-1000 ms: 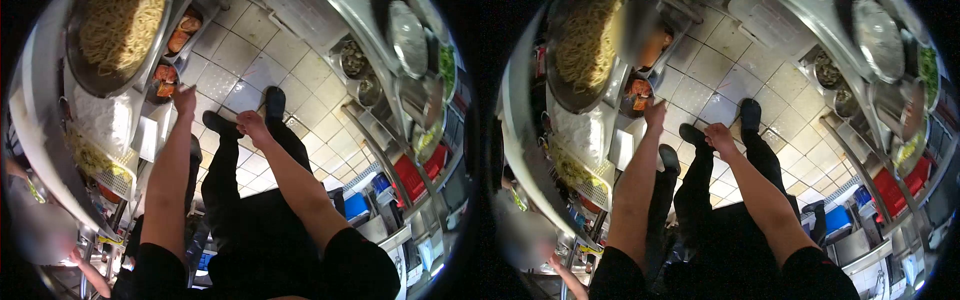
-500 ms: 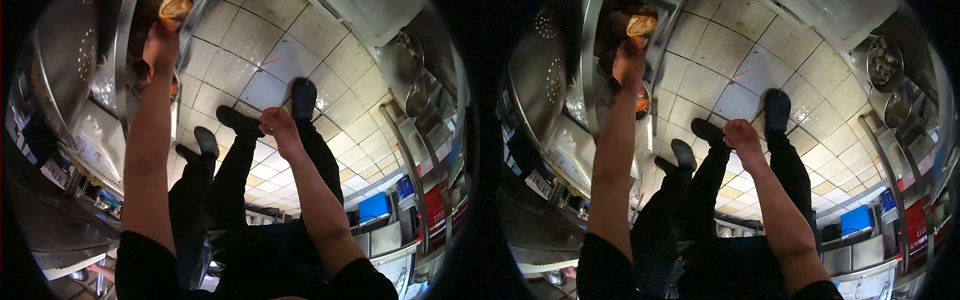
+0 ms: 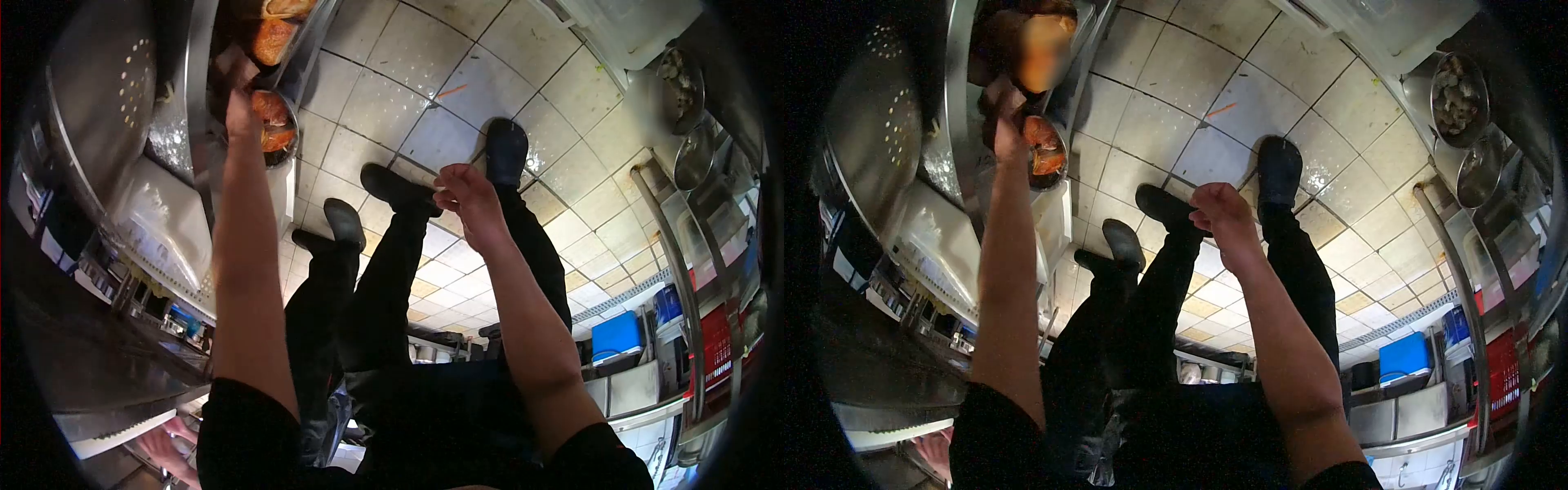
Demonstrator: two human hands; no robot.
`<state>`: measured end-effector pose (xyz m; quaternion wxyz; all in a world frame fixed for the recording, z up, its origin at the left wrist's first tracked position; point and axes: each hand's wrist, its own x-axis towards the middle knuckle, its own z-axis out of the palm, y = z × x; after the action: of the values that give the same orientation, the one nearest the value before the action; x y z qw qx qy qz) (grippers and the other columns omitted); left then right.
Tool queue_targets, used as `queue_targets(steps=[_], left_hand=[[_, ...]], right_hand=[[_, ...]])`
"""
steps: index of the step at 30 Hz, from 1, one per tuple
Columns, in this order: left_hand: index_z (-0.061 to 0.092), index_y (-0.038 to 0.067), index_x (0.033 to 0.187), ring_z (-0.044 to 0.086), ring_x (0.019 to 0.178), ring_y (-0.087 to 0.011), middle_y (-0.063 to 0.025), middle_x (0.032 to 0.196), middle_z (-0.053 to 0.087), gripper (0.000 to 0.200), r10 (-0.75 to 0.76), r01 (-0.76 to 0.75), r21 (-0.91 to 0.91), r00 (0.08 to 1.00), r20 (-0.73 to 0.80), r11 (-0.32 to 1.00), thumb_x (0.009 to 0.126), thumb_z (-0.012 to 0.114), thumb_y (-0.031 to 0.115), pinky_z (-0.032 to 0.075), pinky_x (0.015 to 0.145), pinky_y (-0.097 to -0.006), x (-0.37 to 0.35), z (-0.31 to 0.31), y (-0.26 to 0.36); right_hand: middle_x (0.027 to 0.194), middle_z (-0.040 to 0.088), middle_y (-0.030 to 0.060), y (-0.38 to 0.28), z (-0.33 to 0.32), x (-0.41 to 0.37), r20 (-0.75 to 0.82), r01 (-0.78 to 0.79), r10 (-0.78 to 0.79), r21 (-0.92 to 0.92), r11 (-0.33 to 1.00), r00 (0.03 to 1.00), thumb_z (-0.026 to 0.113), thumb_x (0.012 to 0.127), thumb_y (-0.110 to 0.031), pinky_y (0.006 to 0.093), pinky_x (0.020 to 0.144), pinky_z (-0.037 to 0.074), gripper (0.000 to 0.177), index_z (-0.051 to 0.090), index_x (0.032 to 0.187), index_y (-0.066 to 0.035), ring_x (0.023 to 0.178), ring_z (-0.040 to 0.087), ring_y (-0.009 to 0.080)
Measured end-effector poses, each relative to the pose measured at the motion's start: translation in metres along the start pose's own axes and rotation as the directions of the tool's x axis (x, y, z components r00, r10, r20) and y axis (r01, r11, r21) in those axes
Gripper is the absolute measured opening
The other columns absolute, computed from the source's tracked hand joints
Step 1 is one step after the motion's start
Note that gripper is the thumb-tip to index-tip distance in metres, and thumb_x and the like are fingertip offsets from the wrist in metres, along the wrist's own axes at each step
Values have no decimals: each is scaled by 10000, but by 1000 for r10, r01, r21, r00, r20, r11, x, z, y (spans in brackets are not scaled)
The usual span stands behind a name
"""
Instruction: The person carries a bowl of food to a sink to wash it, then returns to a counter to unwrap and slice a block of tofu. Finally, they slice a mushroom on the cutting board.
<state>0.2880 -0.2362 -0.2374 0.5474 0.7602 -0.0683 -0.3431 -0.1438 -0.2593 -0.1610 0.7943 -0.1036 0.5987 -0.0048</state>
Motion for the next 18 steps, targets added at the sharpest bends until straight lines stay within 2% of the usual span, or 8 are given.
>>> queue_targets(steps=[2,4,7,8,11,13,16,18], left_hand=[[568,101,1402,652,1084,-229,-49,1246,670,411,-111,95,-181,991,-80,979,1049,540,311,542,934,-359,-25,-4,7],[577,112,1369,645,1095,-230,-47,1248,666,383,-90,199,-481,967,240,854,1045,529,310,531,965,-400,-72,-10,18],[544,99,1379,655,1101,-244,-65,1202,676,440,-128,269,-690,960,249,672,1025,510,357,502,999,-436,-188,35,67],[596,89,1280,639,1083,-262,-82,1167,664,384,-198,286,-596,957,210,750,1015,500,350,494,996,-451,-230,37,78],[593,85,830,573,916,-234,-94,987,619,269,-442,506,-640,854,276,578,981,523,297,481,898,-416,-337,58,160],[625,77,978,604,940,-233,-87,1087,627,230,-203,547,-628,820,535,553,962,581,303,489,963,-434,-389,28,160],[566,75,1365,650,1040,-234,-82,1253,643,473,-435,660,-537,751,497,525,954,628,301,519,983,-436,-456,7,228],[508,80,1438,652,1070,-234,-87,1286,639,540,-366,622,-552,779,509,556,961,632,300,535,968,-436,-487,-20,262]], right_hand=[[995,670,43,2,-2,0,8,-2,2,-22,1000,1000,680,978,-263,310,808,535,253,618,1119,-62,852,662,143],[984,670,38,8,-9,-3,62,65,-63,-21,998,996,672,980,-260,311,807,538,248,622,1124,-64,860,666,149],[982,674,33,19,-15,-34,44,40,-38,-54,998,998,678,984,-289,315,805,540,259,631,1126,-77,857,668,155],[984,674,32,21,-17,-49,27,33,-31,-75,997,999,680,986,-299,317,806,540,265,632,1128,-80,854,667,154],[979,659,17,-12,-11,-121,125,125,-100,-215,969,987,660,1009,-257,301,800,535,214,625,1115,-75,889,647,133],[967,647,7,-56,6,-173,232,314,-252,-295,902,940,638,1023,-199,284,788,525,145,621,1096,-75,897,624,114],[954,633,-9,-136,72,-260,455,598,-433,-326,733,778,631,1027,-154,263,776,503,97,622,1084,-75,867,586,91],[956,630,-7,-182,141,-322,603,807,-538,-413,421,589,647,1012,-136,258,782,495,116,629,1103,-67,866,580,86]])
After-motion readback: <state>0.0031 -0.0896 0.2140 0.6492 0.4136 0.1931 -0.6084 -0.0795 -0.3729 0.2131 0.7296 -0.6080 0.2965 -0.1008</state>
